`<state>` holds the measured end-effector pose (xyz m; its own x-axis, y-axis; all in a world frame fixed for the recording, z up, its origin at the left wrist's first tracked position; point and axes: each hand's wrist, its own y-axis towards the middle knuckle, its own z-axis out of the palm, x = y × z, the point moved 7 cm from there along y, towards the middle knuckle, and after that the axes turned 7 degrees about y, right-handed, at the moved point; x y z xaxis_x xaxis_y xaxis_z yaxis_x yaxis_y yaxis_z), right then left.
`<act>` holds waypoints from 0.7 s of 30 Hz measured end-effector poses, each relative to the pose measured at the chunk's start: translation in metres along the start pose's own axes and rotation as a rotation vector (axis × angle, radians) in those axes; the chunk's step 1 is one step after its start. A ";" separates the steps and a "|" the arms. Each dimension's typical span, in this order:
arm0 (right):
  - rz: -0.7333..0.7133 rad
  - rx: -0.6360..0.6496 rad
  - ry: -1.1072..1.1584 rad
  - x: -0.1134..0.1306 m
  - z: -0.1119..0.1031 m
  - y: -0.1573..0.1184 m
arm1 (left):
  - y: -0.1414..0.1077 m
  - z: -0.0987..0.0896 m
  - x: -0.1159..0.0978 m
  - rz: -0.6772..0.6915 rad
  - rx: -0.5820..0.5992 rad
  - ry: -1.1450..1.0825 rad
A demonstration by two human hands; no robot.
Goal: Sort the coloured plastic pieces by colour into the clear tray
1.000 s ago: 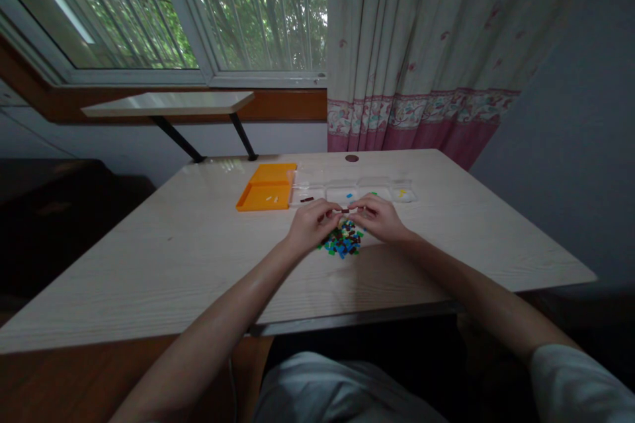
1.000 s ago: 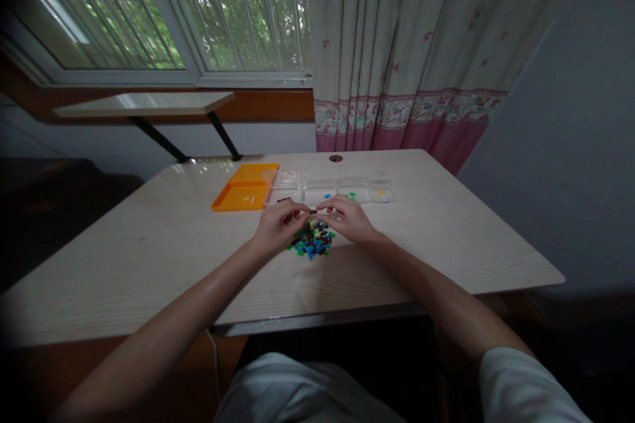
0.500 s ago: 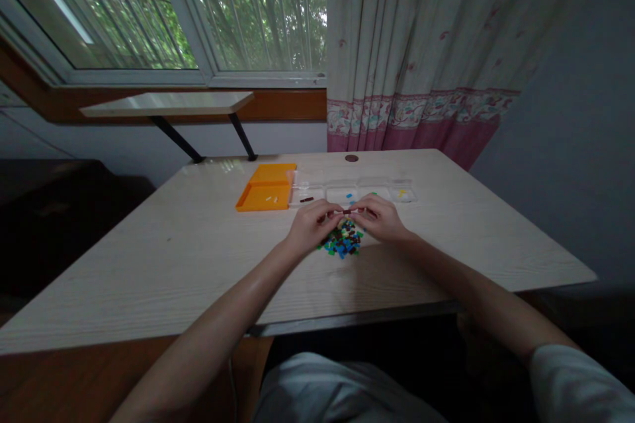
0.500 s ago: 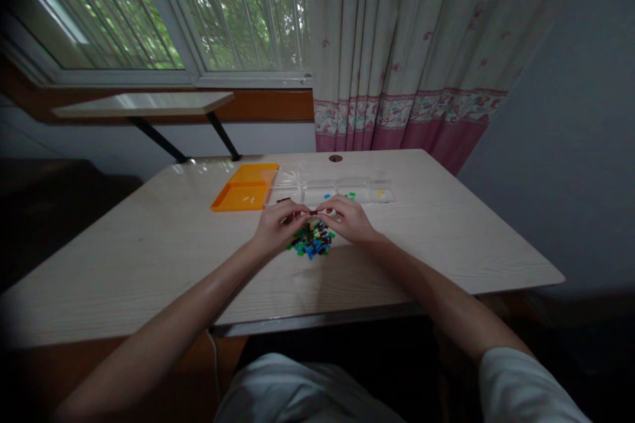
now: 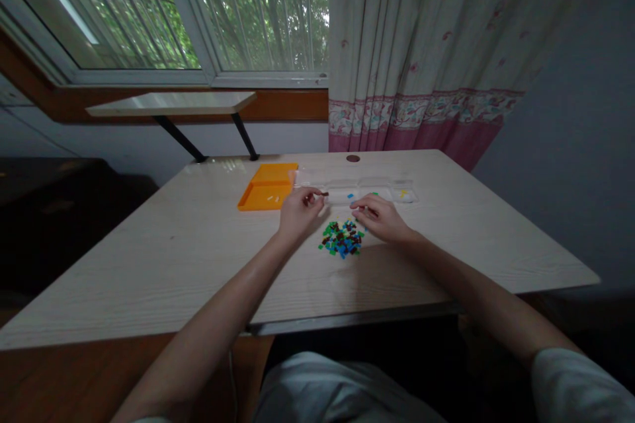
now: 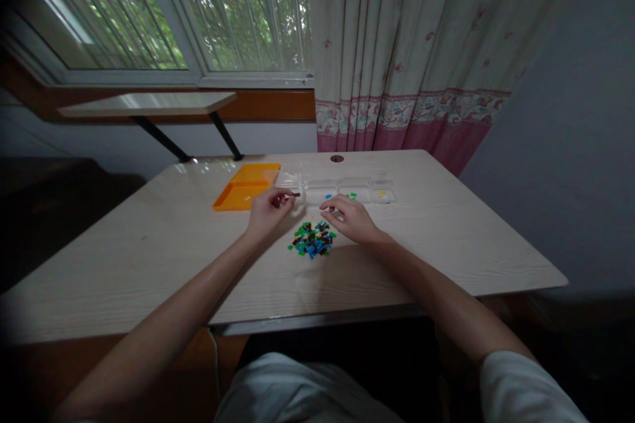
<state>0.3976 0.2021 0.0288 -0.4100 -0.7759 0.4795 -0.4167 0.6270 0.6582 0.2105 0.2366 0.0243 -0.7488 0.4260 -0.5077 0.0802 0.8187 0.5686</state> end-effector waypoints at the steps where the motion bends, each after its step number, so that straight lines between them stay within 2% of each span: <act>1: 0.011 0.017 -0.002 -0.002 0.000 0.000 | 0.004 -0.002 0.016 -0.112 -0.009 0.075; 3: 0.029 0.038 -0.007 -0.007 -0.001 -0.001 | 0.009 -0.008 0.043 -0.301 0.000 0.225; 5: 0.049 0.043 -0.013 -0.012 -0.002 -0.001 | 0.010 -0.011 0.060 -0.419 0.034 0.346; 8: 0.080 0.060 -0.027 -0.017 -0.003 0.000 | 0.009 -0.013 0.069 -0.503 0.084 0.439; 11: 0.105 0.100 -0.043 -0.022 -0.004 0.000 | 0.008 -0.011 0.070 -0.523 0.120 0.469; 16: 0.147 0.225 -0.075 -0.035 -0.004 -0.004 | 0.009 -0.014 0.060 -0.455 0.101 0.482; 18: 0.155 0.268 -0.090 -0.039 -0.001 -0.006 | 0.010 -0.014 0.049 -0.351 0.091 0.460; 21: 0.153 0.303 -0.092 -0.043 0.005 -0.008 | 0.006 -0.005 0.024 -0.124 0.126 0.376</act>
<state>0.4146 0.2305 0.0004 -0.5517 -0.6703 0.4963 -0.5611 0.7385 0.3738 0.1900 0.2504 0.0187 -0.9441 0.1701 -0.2823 0.0368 0.9056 0.4226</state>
